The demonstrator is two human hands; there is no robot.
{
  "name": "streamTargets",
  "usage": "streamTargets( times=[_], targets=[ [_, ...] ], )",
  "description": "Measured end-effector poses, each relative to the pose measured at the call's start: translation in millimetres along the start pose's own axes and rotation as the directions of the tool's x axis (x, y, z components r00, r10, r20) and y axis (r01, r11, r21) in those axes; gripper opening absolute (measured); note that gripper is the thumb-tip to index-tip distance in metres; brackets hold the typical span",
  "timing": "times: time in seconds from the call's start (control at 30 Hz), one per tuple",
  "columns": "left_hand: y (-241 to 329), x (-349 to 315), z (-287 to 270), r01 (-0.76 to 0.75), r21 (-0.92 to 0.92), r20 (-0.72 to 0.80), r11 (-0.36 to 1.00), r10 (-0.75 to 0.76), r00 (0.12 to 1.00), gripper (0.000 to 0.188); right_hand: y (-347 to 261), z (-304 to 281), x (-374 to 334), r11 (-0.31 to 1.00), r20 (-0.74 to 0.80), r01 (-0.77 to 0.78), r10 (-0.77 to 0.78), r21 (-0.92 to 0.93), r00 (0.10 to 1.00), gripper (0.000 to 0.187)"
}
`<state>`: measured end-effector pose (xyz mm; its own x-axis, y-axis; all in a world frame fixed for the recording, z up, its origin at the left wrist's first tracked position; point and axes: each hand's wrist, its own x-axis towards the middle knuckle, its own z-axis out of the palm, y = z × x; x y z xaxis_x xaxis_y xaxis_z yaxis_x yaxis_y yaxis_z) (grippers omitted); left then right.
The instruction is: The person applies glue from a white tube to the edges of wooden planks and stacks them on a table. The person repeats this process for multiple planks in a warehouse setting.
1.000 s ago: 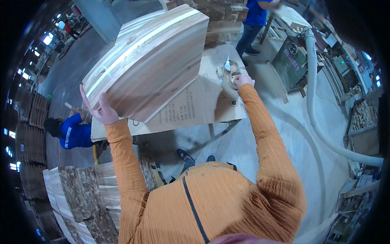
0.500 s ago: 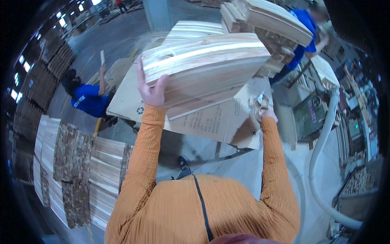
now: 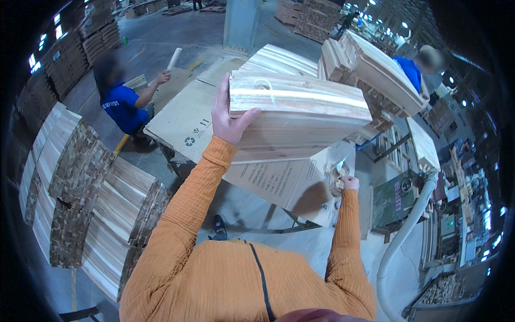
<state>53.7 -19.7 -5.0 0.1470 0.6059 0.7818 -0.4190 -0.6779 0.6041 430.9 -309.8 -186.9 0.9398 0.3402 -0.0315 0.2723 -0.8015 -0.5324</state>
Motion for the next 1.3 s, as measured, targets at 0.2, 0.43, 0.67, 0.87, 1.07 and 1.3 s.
streamTargets(
  times=[0.2, 0.43, 0.67, 0.87, 1.07, 1.3],
  targets=[
    [0, -4, -1, 0.030, -0.001, -0.007, 1.000, -0.030, 1.000, 0.090, -157, -76, -18, 0.517, -0.432, 0.705, -0.559, 0.485, 0.707, 0.011],
    [-4, 2, -2, 0.001, 0.081, -0.035, 0.997, 0.002, 0.999, 0.091, -326, -119, -138, 0.230, -0.332, 0.830, -0.837, 0.508, 0.435, 0.012],
    [-4, -3, 3, -0.012, 0.130, -0.019, 0.991, 0.014, 1.000, 0.093, -375, -73, -139, 0.189, -0.188, 0.884, -0.938, 0.427, 0.292, 0.012],
    [-8, -4, -5, -0.046, 0.211, -0.047, 0.976, 0.057, 0.997, 0.095, -368, -81, -154, 0.102, -0.140, 0.982, -0.982, 0.159, 0.125, 0.014],
    [-7, -1, -4, 0.011, 0.148, -0.042, 0.989, -0.004, 0.999, 0.093, -348, -78, -166, -0.018, -0.215, 0.965, -0.974, -0.262, -0.076, 0.030],
    [-7, -1, -3, -0.020, 0.140, -0.040, 0.990, 0.026, 0.999, 0.093, -352, -73, -167, 0.064, -0.177, 0.960, -0.984, -0.273, 0.015, 0.039]
  ],
)
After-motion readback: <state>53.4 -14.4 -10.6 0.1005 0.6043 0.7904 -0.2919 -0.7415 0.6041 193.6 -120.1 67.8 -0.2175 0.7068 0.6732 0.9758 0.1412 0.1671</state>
